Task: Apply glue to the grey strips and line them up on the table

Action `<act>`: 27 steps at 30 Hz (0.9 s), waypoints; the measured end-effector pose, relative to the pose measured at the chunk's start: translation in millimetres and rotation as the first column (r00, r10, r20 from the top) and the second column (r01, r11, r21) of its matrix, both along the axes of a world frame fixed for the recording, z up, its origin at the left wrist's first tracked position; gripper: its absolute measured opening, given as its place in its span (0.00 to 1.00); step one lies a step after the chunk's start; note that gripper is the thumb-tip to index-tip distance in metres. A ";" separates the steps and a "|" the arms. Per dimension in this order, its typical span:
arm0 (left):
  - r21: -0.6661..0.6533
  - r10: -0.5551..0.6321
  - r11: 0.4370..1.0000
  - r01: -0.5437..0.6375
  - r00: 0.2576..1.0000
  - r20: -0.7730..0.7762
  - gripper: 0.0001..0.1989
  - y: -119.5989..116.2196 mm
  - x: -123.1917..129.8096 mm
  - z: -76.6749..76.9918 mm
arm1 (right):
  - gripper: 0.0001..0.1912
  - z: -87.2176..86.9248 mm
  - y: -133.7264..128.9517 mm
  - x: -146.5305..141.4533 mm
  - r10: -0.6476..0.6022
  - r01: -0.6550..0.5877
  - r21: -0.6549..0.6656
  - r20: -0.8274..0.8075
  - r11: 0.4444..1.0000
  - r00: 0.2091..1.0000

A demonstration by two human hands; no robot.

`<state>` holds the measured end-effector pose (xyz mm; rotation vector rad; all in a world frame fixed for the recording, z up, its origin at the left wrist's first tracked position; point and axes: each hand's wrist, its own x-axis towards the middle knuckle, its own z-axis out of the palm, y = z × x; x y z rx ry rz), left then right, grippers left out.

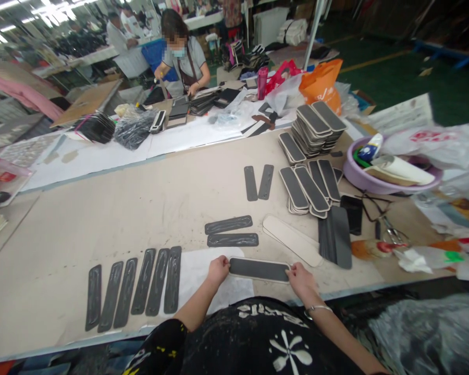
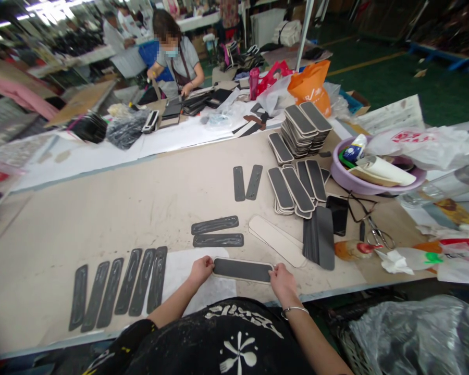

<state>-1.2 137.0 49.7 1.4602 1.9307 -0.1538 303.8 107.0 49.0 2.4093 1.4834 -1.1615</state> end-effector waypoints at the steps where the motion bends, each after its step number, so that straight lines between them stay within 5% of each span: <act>1: -0.002 0.000 1.000 0.000 1.000 -0.003 0.03 0.5 0.0 -0.1 | 0.10 0.5 0.1 -0.5 0.004 -0.004 -0.002 0.005 1.000 1.000; 13: -0.022 -0.008 1.000 0.008 1.000 -0.003 0.04 2.1 -3.1 -11.3 | 0.09 4.4 2.9 -3.5 0.070 -0.071 0.007 0.066 0.997 0.995; 22: -0.021 0.007 1.000 -0.006 1.000 0.010 0.03 2.4 -4.7 -15.2 | 0.19 12.4 -10.5 -11.9 0.164 -0.171 0.039 0.137 0.984 0.977; 27: -0.026 0.009 1.000 -0.008 1.000 0.005 0.03 2.9 -3.8 -14.2 | 0.23 13.0 -5.8 7.5 0.176 -0.186 0.047 0.177 0.981 0.968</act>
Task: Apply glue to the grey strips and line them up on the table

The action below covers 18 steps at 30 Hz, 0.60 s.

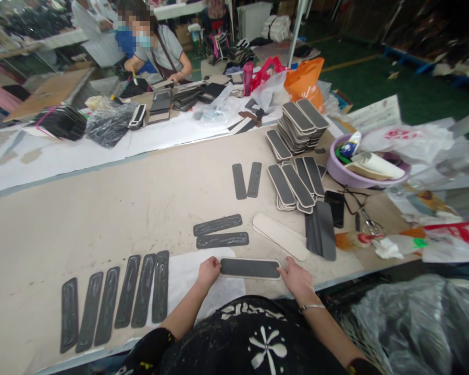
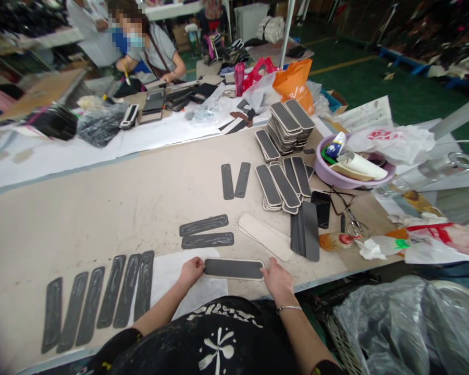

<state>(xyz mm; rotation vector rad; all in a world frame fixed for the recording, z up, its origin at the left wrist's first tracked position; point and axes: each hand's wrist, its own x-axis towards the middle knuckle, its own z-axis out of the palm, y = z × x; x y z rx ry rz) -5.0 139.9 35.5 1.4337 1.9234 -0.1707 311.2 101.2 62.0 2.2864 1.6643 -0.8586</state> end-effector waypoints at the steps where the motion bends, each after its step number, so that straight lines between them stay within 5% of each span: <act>1: -0.001 -0.002 1.000 0.002 1.000 -0.001 0.03 0.2 0.2 0.9 | 0.23 1.5 1.8 3.3 0.010 -0.010 0.018 0.006 1.000 1.000; 4: 0.002 -0.013 1.000 0.013 1.000 -0.003 0.02 1.1 0.7 3.9 | 0.23 6.6 4.4 -2.4 0.095 -0.091 0.110 -0.031 0.990 0.995; 6: 0.001 -0.022 1.000 0.022 1.000 -0.004 0.02 1.9 0.9 5.3 | 0.24 6.2 3.5 -21.8 0.283 -0.251 0.232 -0.119 0.940 0.952; 9: -0.009 -0.031 0.999 0.031 0.999 -0.008 0.03 3.5 1.4 5.9 | 0.29 -5.1 1.9 -63.4 0.712 -0.556 0.495 -0.206 0.667 0.671; 11: -0.016 -0.036 0.999 0.036 0.999 -0.013 0.03 4.5 2.0 5.5 | 0.33 -17.2 2.2 -87.1 0.844 -0.641 0.571 -0.197 0.512 0.499; 12: -0.019 -0.038 0.999 0.038 0.999 -0.017 0.03 4.8 2.2 5.1 | 0.34 -23.2 2.4 -94.9 0.867 -0.660 0.580 -0.190 0.477 0.460; 14: -0.022 -0.040 0.999 0.039 0.999 -0.025 0.03 5.1 2.4 4.1 | 0.37 -33.3 2.2 -100.0 0.870 -0.674 0.569 -0.174 0.471 0.461; 18: -0.021 -0.035 0.999 0.034 0.999 -0.024 0.03 5.0 0.8 0.9 | 0.39 -43.1 -5.1 -70.3 0.801 -0.638 0.543 -0.115 0.546 0.587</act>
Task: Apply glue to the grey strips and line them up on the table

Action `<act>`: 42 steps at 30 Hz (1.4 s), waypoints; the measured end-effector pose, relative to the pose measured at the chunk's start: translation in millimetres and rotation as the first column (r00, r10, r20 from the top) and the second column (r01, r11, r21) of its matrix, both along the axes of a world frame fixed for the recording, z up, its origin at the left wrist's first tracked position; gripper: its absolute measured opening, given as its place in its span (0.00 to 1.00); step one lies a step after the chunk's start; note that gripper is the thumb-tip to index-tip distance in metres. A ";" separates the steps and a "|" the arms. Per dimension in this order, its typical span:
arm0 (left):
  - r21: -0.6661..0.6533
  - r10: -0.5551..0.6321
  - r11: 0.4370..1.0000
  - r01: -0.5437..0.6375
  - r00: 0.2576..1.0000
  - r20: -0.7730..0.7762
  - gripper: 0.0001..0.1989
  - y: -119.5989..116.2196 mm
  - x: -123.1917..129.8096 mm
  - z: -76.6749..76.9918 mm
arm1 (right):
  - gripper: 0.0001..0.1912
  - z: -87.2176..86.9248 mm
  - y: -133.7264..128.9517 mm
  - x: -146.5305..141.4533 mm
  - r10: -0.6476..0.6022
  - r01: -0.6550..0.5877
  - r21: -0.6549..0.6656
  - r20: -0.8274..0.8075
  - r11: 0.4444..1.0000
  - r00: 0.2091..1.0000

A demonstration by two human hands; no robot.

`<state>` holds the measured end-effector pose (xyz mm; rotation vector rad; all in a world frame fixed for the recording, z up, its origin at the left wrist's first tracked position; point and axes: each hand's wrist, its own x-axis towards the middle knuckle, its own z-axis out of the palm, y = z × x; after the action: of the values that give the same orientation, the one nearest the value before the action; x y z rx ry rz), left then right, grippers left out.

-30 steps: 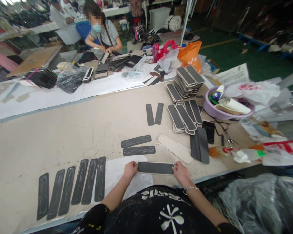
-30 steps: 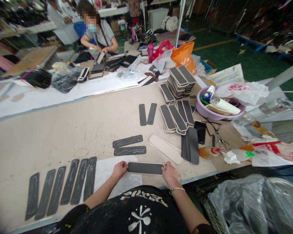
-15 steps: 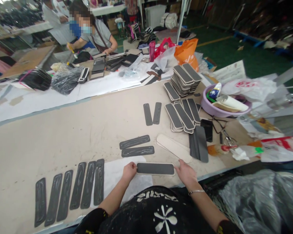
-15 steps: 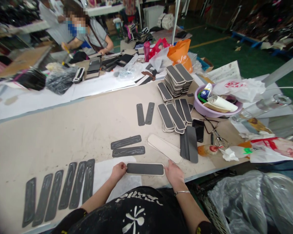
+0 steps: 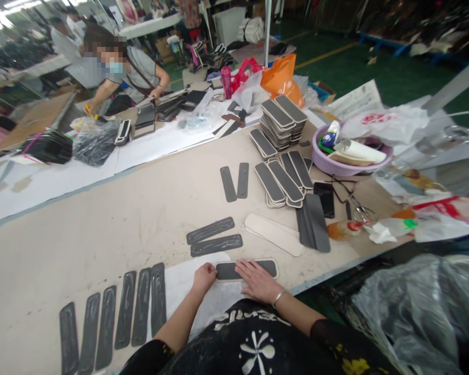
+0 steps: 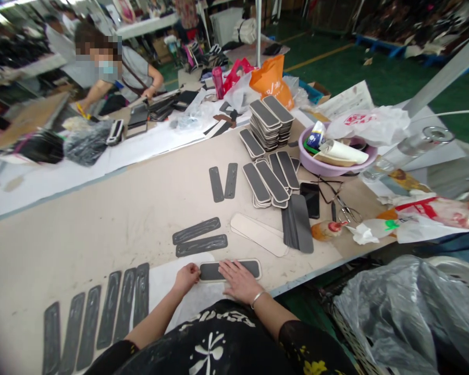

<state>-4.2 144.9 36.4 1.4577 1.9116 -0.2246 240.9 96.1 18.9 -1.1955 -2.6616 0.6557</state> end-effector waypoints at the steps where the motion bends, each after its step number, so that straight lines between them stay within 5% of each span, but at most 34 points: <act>1: 0.001 0.002 1.000 -0.002 1.000 0.005 0.03 0.1 -0.5 -1.0 | 0.39 -0.9 -3.5 12.8 -0.040 0.039 0.013 0.023 0.999 0.999; 7: 0.050 0.027 0.998 -0.029 0.999 0.028 0.03 -2.1 1.4 -5.2 | 0.36 -7.7 -27.0 75.2 -0.203 0.191 0.089 0.154 0.977 0.967; 13: 0.209 0.011 0.978 -0.021 0.999 0.047 0.11 -32.4 -1.8 8.8 | 0.35 -16.9 -32.8 79.1 -0.252 0.248 0.048 0.123 0.968 0.960; 16: 0.317 -0.166 0.941 0.115 0.976 0.138 0.16 -52.4 1.4 17.7 | 0.35 -16.5 -32.5 77.9 -0.249 0.251 0.003 0.110 0.968 0.962; 18: 0.428 -0.419 0.851 0.303 0.884 0.208 0.19 -59.0 14.7 18.1 | 0.35 -15.6 -32.5 77.8 -0.247 0.248 -0.001 0.114 0.969 0.962; 21: 0.528 -0.727 0.641 0.557 0.661 0.185 0.28 -55.7 50.0 10.0 | 0.34 -15.8 -33.2 77.1 -0.237 0.234 0.035 0.149 0.972 0.960; 24: 0.555 -0.869 0.464 0.691 0.477 0.133 0.33 -44.6 78.9 1.1 | 0.34 -19.0 -34.1 77.0 -0.221 0.207 0.091 0.183 0.974 0.958; 26: 0.571 -0.886 0.425 0.702 0.453 0.102 0.34 -39.8 80.0 -0.7 | 0.34 -22.0 -34.3 77.9 -0.210 0.188 0.125 0.191 0.974 0.959; 33: 0.459 -0.706 0.622 0.635 0.708 -0.022 0.32 -48.0 -6.4 1.1 | 0.36 -30.8 -35.3 80.2 -0.188 0.163 0.130 0.210 0.978 0.960; 36: 0.425 -0.693 0.640 0.639 0.720 -0.039 0.32 -52.8 -28.0 -0.7 | 0.35 -26.7 -34.7 78.8 -0.198 0.180 0.099 0.232 0.979 0.952; 42: 0.433 -0.667 0.665 0.609 0.745 -0.023 0.34 -55.3 -29.0 -5.8 | 0.30 -1.3 -19.0 70.4 -0.220 0.247 -0.052 0.303 0.968 0.927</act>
<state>-33.1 89.6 30.6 2.3559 1.2951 -0.0234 311.3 77.2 17.6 -1.7287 -2.6755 0.6017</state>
